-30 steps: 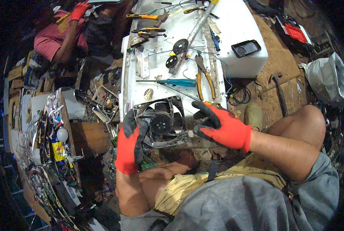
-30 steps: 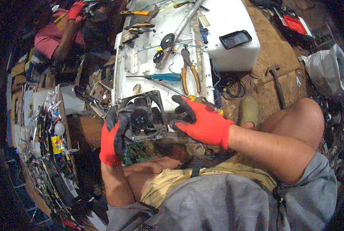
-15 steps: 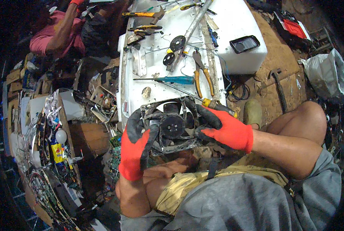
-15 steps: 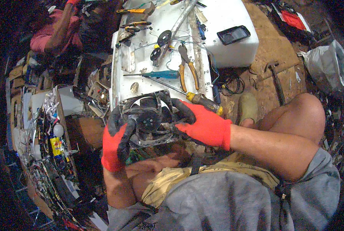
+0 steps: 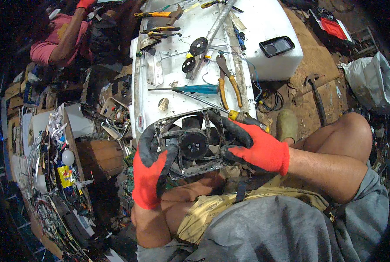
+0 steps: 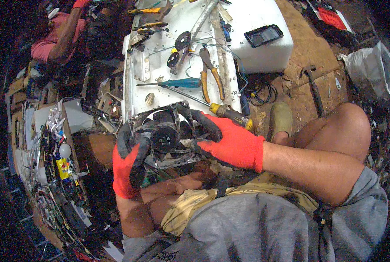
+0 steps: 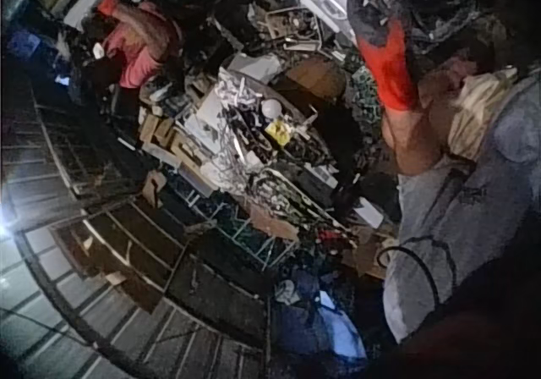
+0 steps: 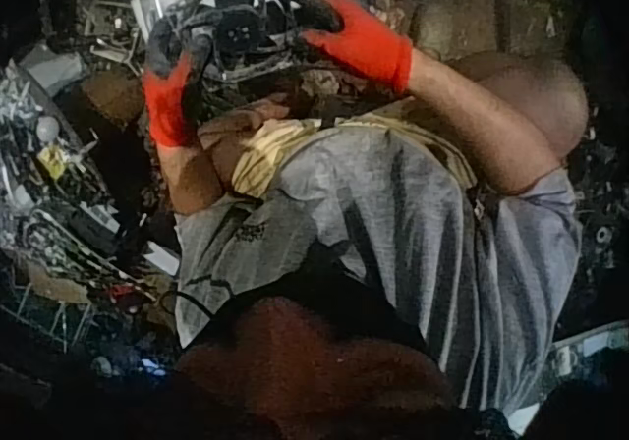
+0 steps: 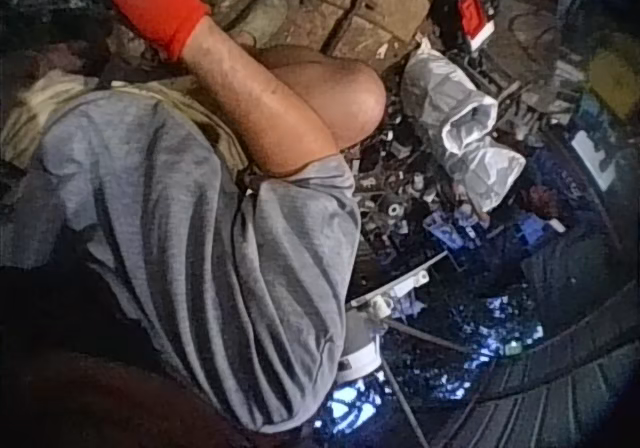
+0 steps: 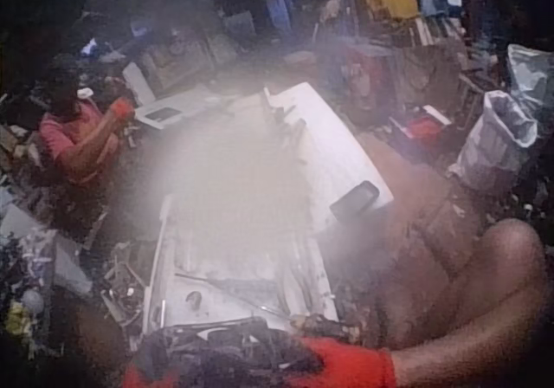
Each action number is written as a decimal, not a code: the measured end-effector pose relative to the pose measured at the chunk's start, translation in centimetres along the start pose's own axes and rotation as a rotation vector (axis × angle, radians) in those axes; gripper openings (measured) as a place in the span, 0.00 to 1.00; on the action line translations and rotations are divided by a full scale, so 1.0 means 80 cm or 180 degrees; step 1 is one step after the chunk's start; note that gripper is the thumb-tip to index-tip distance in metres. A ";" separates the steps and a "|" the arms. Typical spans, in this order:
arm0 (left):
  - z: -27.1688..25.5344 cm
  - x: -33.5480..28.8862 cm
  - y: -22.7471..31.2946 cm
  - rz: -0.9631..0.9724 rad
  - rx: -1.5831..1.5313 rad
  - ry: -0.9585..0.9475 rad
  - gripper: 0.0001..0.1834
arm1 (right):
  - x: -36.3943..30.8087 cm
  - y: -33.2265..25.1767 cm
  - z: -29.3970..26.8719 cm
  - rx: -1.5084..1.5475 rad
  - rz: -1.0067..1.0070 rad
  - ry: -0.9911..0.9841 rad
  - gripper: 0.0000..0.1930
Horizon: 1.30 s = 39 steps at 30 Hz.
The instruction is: The person disassembles a computer fan using a screwdriver. They remove screws from the fan housing, separate the fan blade from the frame, and set the components aside on a white work surface.
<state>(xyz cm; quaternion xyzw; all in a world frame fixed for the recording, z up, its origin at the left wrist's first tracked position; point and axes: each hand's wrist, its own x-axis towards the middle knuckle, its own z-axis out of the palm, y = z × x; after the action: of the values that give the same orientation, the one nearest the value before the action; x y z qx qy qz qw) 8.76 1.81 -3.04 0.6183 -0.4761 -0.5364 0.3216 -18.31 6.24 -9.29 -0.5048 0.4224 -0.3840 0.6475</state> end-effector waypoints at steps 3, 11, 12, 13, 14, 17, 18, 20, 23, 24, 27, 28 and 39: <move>0.001 0.000 0.001 0.0077 0.0075 -0.0033 0.40 | -0.001 0.001 0.000 0.0080 0.0065 -0.0011 0.30; 0.010 -0.003 0.015 0.0102 -0.0079 -0.0235 0.34 | 0.001 0.003 0.000 -0.0030 -0.0054 0.0001 0.32; 0.011 -0.005 0.018 0.0085 -0.0032 -0.0209 0.34 | 0.002 0.003 0.001 -0.0008 -0.0040 -0.0003 0.32; 0.012 -0.006 0.020 0.0067 0.0015 -0.0183 0.34 | 0.002 0.002 0.001 -0.0003 -0.0063 0.0006 0.32; 0.013 -0.007 0.022 0.0051 0.0062 -0.0157 0.34 | 0.002 0.002 0.000 0.0001 -0.0088 0.0016 0.32; 0.011 -0.005 0.021 0.0029 -0.0168 -0.0249 0.34 | 0.001 0.002 -0.001 -0.0030 -0.0093 -0.0062 0.31; 0.009 -0.005 0.018 0.0054 -0.0107 -0.0252 0.34 | 0.001 0.002 -0.001 0.0018 -0.0004 -0.0066 0.30; 0.006 -0.003 0.011 0.0213 -0.0044 -0.0350 0.34 | 0.000 0.006 0.000 0.0104 -0.0119 -0.0056 0.30; -0.001 0.000 0.003 -0.0009 0.0009 -0.0210 0.34 | -0.002 0.013 0.002 -0.0035 -0.0109 0.0008 0.30; -0.001 0.000 0.001 0.0161 -0.0011 -0.0341 0.33 | -0.001 0.015 0.004 -0.0170 -0.0079 0.0029 0.31; 0.000 -0.002 0.001 0.0179 0.0086 -0.0349 0.32 | -0.002 0.019 0.008 -0.0395 0.0073 -0.0051 0.34; 0.000 -0.002 0.002 0.0153 0.0108 -0.0311 0.31 | -0.003 0.020 0.008 -0.0336 0.0172 -0.0177 0.35; -0.014 0.018 -0.008 0.0971 0.1609 0.0362 0.28 | -0.027 0.030 0.021 -0.1210 0.0475 -0.0649 0.40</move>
<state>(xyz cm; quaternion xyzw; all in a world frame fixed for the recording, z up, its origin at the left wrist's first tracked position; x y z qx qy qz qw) 9.98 0.56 -3.86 0.6291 -0.6631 -0.3108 0.2605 -17.34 9.24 -11.09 -0.6213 0.4557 -0.1956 0.6066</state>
